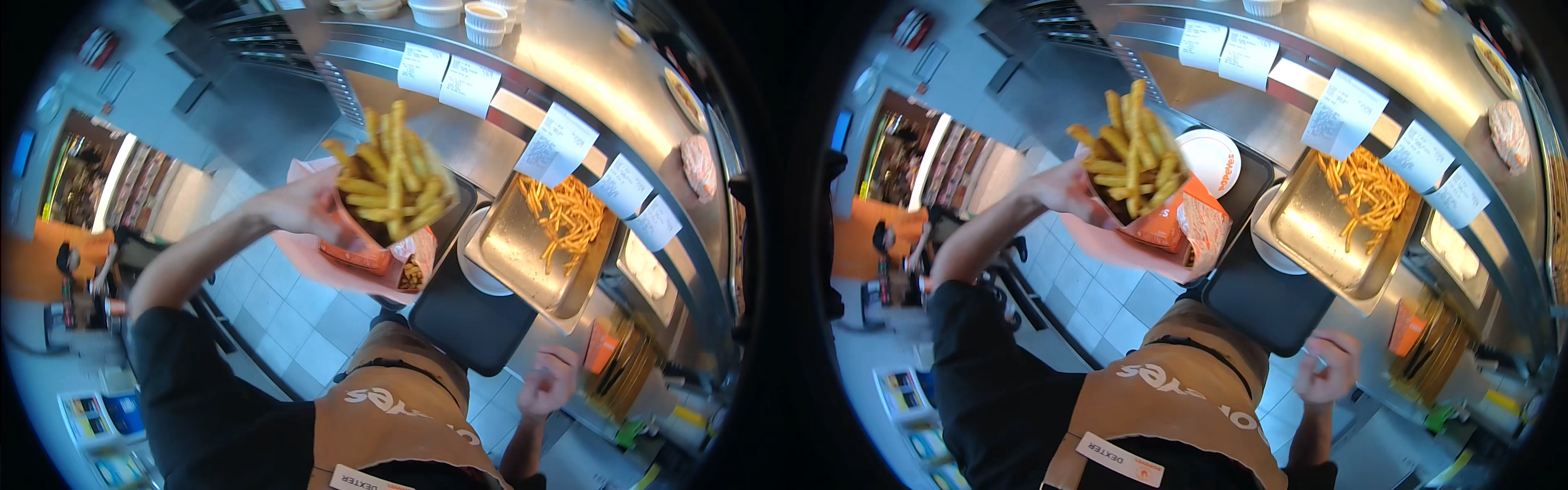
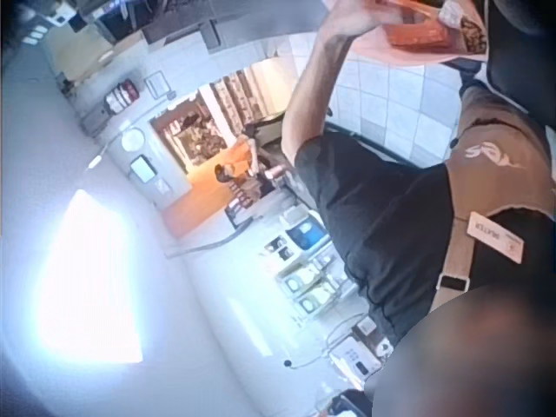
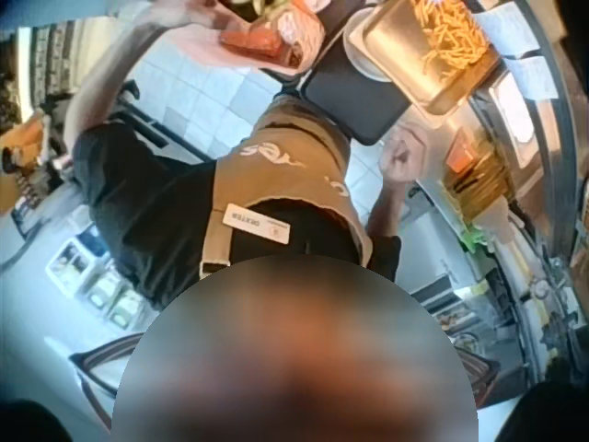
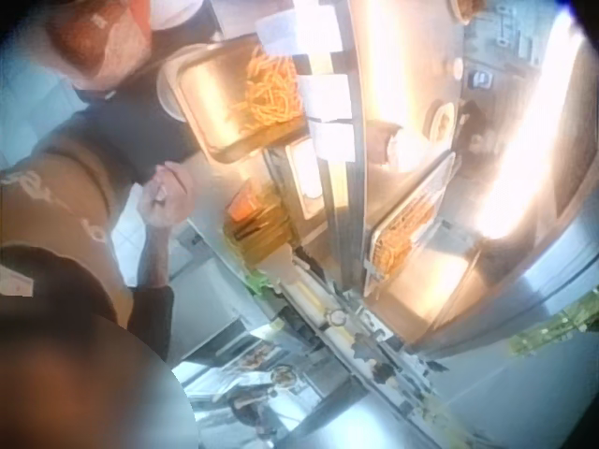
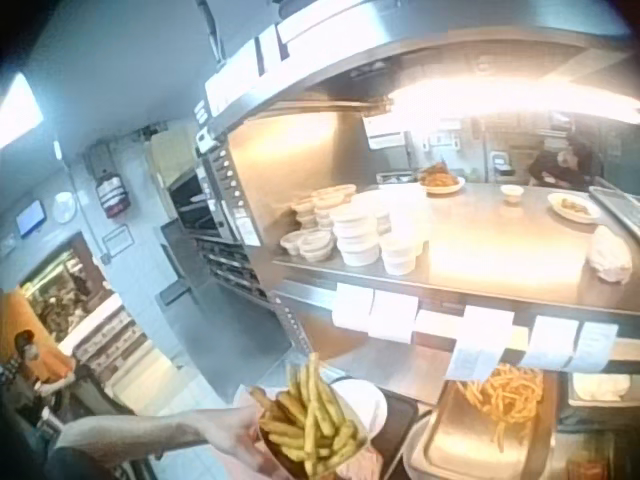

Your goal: The person assembles multiple takeout orders in a fast-food kitchen. They place fried chicken into boxes, add french fries into containers, and pack everything into branded bags. The person also places small sauce cups and order slips into the bags before setting them aside.

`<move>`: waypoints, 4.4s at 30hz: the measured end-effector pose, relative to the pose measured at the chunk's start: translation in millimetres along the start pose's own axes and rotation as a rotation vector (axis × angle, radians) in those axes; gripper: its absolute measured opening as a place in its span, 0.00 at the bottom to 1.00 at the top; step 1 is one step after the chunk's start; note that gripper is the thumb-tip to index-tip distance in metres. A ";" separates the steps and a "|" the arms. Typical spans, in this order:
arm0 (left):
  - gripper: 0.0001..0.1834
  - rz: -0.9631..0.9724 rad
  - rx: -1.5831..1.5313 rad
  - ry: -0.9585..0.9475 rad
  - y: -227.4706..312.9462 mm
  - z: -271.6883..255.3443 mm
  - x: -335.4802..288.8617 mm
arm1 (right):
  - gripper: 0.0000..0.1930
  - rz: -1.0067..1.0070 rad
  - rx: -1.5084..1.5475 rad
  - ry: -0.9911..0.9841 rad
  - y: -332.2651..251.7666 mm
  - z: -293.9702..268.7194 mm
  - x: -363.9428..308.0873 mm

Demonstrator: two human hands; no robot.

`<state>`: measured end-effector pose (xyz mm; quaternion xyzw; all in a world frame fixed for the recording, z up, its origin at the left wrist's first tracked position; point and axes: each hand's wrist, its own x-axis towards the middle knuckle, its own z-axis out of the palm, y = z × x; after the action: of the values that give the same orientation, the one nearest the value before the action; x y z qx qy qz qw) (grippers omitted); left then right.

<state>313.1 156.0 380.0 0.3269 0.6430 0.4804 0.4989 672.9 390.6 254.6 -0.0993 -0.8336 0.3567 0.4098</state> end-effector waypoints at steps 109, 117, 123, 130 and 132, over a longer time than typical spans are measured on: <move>0.23 -0.045 -0.360 -0.271 27.8 646.2 240.3 | 0.17 1.473 0.141 0.353 340.8 -618.7 -365.8; 0.24 -0.025 -0.372 -0.217 40.9 638.6 225.8 | 0.09 1.029 0.420 0.623 330.9 -612.3 -428.4; 0.24 -0.056 -0.373 -0.220 42.0 636.8 222.8 | 0.05 0.873 0.523 0.517 344.5 -618.7 -466.7; 0.23 -0.074 -0.371 -0.154 44.2 625.1 214.3 | 0.06 0.928 0.347 0.390 377.3 -628.4 -479.9; 0.22 -0.070 -0.366 -0.151 43.5 619.4 211.7 | 0.07 0.941 0.155 0.301 379.7 -636.0 -482.0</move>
<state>841.4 541.3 326.6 0.2429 0.5168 0.5458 0.6132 1414.9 771.9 -36.8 -0.4844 -0.6012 0.5455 0.3262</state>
